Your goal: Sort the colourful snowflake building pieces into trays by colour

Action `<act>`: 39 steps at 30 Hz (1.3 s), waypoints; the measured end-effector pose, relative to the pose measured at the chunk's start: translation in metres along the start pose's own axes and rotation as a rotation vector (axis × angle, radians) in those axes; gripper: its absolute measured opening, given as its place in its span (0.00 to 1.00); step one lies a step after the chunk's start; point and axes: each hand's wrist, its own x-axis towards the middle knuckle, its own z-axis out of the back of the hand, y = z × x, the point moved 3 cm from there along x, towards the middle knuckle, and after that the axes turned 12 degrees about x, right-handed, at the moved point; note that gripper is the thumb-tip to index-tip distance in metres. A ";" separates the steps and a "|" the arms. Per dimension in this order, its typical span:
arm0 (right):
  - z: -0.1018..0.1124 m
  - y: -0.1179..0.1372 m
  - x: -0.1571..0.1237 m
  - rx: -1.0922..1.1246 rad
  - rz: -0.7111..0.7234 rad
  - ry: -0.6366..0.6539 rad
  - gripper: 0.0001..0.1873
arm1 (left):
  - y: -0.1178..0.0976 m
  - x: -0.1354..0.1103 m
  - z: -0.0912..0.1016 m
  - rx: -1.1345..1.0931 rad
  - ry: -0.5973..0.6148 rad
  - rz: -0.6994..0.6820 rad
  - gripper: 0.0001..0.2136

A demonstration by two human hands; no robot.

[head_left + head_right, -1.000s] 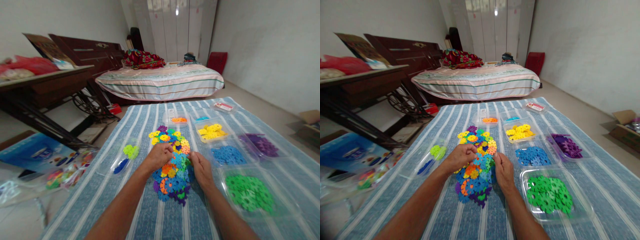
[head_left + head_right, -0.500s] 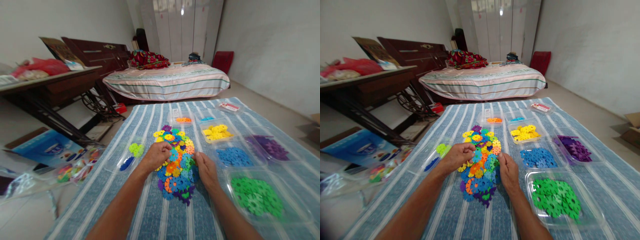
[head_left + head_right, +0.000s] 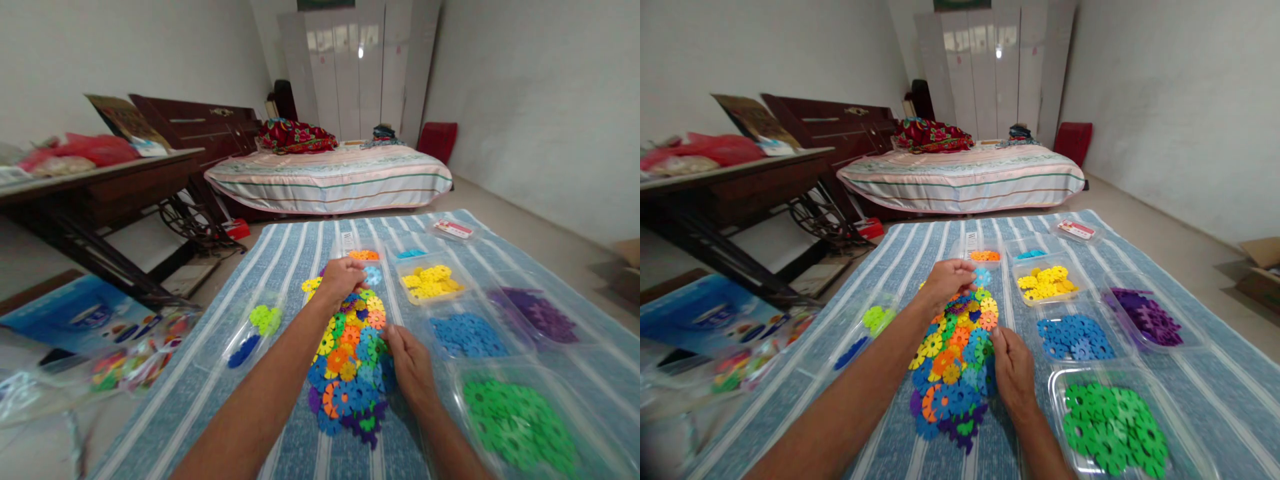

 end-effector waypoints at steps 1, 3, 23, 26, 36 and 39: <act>0.000 0.000 0.000 0.009 0.005 -0.001 0.25 | -0.014 0.013 -0.009 -0.064 0.008 -0.031 0.09; 0.000 -0.001 0.000 0.019 0.003 -0.004 0.26 | -0.038 0.034 -0.023 -0.110 -0.023 -0.052 0.12; 0.005 -0.005 -0.001 -0.028 -0.028 0.021 0.27 | 0.031 -0.084 0.020 0.846 0.286 -0.330 0.05; 0.005 -0.005 -0.001 -0.030 -0.016 0.019 0.27 | 0.034 -0.102 0.018 0.979 0.350 -0.335 0.04; 0.006 -0.002 0.000 -0.023 -0.005 0.020 0.26 | 0.053 -0.140 0.017 1.203 0.358 -0.382 0.10; 0.006 -0.004 0.000 -0.026 -0.013 0.020 0.25 | 0.062 -0.143 0.014 1.231 0.337 -0.395 0.11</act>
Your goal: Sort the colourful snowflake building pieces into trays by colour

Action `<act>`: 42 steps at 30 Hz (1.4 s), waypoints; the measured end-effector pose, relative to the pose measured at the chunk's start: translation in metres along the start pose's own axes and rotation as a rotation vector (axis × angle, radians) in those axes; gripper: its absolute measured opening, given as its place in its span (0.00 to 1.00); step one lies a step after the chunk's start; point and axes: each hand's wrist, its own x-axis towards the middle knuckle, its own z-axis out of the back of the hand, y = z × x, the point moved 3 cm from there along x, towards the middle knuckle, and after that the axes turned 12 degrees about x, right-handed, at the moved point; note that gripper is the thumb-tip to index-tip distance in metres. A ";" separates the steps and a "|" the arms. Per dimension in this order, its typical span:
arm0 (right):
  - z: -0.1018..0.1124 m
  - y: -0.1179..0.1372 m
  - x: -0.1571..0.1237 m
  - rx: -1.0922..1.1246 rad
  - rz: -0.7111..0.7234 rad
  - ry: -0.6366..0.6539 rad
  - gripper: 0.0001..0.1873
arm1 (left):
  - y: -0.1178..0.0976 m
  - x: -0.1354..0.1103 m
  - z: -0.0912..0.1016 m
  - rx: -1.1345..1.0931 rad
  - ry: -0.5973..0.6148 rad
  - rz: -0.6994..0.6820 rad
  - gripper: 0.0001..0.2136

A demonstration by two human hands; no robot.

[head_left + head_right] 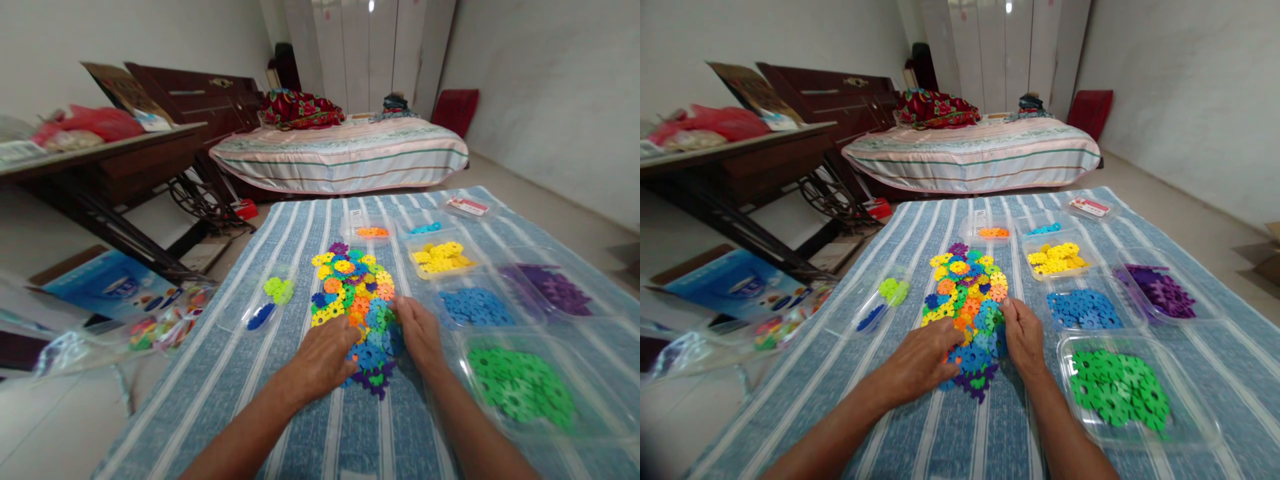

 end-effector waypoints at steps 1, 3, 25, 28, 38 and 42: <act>0.000 0.000 0.000 -0.001 0.000 -0.001 0.25 | -0.001 0.000 -0.003 0.006 0.000 -0.009 0.11; 0.000 -0.001 0.000 -0.001 0.004 -0.001 0.25 | -0.001 0.001 -0.006 0.006 0.002 -0.021 0.09; 0.001 -0.001 0.001 0.038 0.026 0.003 0.23 | -0.030 0.078 0.059 -0.856 -0.255 -0.020 0.07; -0.001 0.001 0.001 0.030 0.031 0.023 0.24 | -0.023 0.065 0.045 -0.434 -0.125 -0.066 0.04; -0.001 -0.002 0.002 -0.007 0.011 0.007 0.26 | -0.017 0.028 0.013 0.101 0.116 -0.120 0.04; 0.000 -0.001 0.002 -0.007 0.014 0.007 0.26 | -0.014 0.030 0.012 -0.047 0.114 -0.063 0.07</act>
